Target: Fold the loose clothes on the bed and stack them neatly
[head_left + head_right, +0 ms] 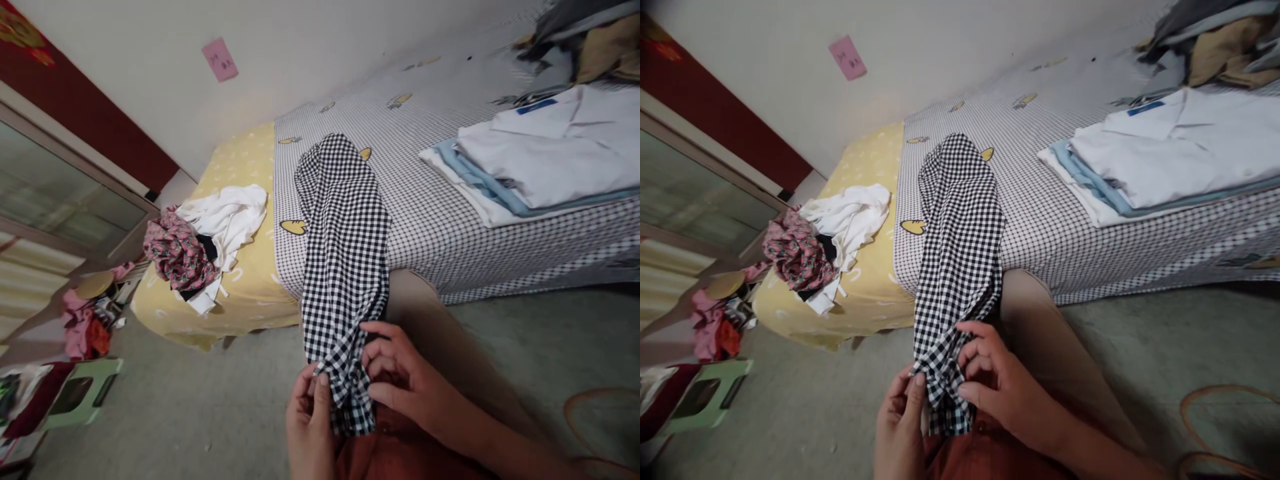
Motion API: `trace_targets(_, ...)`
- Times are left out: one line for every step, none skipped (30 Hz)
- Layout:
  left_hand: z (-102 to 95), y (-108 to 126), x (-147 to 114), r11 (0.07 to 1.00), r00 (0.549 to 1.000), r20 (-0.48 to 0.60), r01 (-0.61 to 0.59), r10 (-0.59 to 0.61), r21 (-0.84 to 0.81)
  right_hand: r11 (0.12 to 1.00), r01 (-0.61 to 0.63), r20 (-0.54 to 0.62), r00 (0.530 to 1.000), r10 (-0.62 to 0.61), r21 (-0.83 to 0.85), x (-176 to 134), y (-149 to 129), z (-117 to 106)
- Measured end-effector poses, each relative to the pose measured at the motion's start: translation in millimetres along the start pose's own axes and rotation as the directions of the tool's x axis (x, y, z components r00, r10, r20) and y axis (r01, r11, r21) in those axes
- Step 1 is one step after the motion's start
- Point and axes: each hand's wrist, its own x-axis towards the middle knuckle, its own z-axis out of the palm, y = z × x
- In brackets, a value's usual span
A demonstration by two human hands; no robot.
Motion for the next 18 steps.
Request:
trace_targets(-0.1,-0.2,0.1,0.999,1.000,-0.009,-0.015,0.015,0.030,0.995,0.016,-0.006,1.000,-0.016,-0.097,1.3,1.0,0.3)
trace_targets(-0.4,-0.8,0.4,0.998,0.999,-0.025,-0.026,0.027,0.056,0.983,0.025,-0.018,0.999,-0.029,-0.183,2.5,1.7,0.7)
trace_targets(-1.0,-1.8,0.9,0.996,0.999,-0.035,-0.038,0.041,0.083,0.968,0.035,-0.031,0.999,-0.044,-0.248,3.4,2.2,1.0)
trace_targets(-1.7,-3.0,1.2,0.991,0.997,-0.039,-0.065,0.070,0.119,0.957,0.042,-0.042,0.998,-0.056,-0.286,3.8,2.2,1.3)
trace_targets(-2.2,-4.1,1.0,0.979,0.991,-0.033,-0.120,0.127,0.166,0.953,0.045,-0.047,0.997,-0.062,-0.298,3.6,1.8,1.6)
trace_targets(-2.3,-4.9,0.1,0.954,0.977,-0.021,-0.205,0.214,0.221,0.956,0.043,-0.045,0.997,-0.059,-0.290,2.8,0.8,2.1)
trace_targets(-1.7,-5.1,-1.7,0.911,0.948,0.001,-0.307,0.319,0.275,0.963,0.038,-0.037,0.998,-0.050,-0.267,1.5,-0.6,2.9)
trace_targets(-0.2,-4.6,-4.5,0.859,0.909,0.031,-0.405,0.417,0.313,0.972,0.029,-0.026,0.999,-0.036,-0.235,0.1,-2.3,3.8)
trace_targets(2.1,-3.4,-8.0,0.818,0.873,0.065,-0.478,0.484,0.321,0.980,0.019,-0.013,1.000,-0.022,-0.199,-1.2,-4.0,5.0)
trace_targets(5.0,-1.9,-12.0,0.804,0.854,0.097,-0.516,0.512,0.297,0.986,0.012,-0.002,1.000,-0.013,-0.164,-2.2,-5.6,6.3)
trace_targets(8.3,-0.5,-16.0,0.820,0.857,0.125,-0.515,0.501,0.250,0.991,0.006,0.003,1.000,-0.006,-0.137,-2.7,-6.8,7.6)
trace_targets(11.6,0.4,-19.7,0.851,0.872,0.146,-0.488,0.467,0.193,0.993,0.000,-0.001,1.000,0.000,-0.116,-2.7,-7.4,8.8)
trace_targets(14.7,0.1,-22.7,0.880,0.885,0.169,-0.457,0.434,0.132,0.995,-0.007,-0.008,1.000,0.006,-0.101,-2.5,-7.5,9.7)
trace_targets(17.3,-1.5,-24.8,0.898,0.890,0.187,-0.434,0.415,0.073,0.996,-0.015,-0.013,1.000,0.014,-0.093,-2.0,-7.2,10.4)
trace_targets(19.3,-4.5,-25.8,0.904,0.887,0.204,-0.426,0.414,0.020,0.996,-0.026,-0.016,1.000,0.024,-0.090,-1.7,-6.7,10.9)
trace_targets(20.9,-8.7,-25.6,0.904,0.881,0.218,-0.428,0.420,-0.013,0.995,-0.032,-0.013,0.999,0.031,-0.092,-1.5,-6.3,11.1)
trace_targets(22.0,-13.3,-24.4,0.898,0.873,0.228,-0.440,0.432,-0.017,0.995,-0.029,-0.002,1.000,0.029,-0.097,-1.6,-6.1,11.3)
trace_targets(22.9,-17.7,-22.0,0.886,0.865,0.225,-0.464,0.449,0.015,0.995,-0.017,0.010,1.000,0.018,-0.098,-2.0,-6.2,11.6)
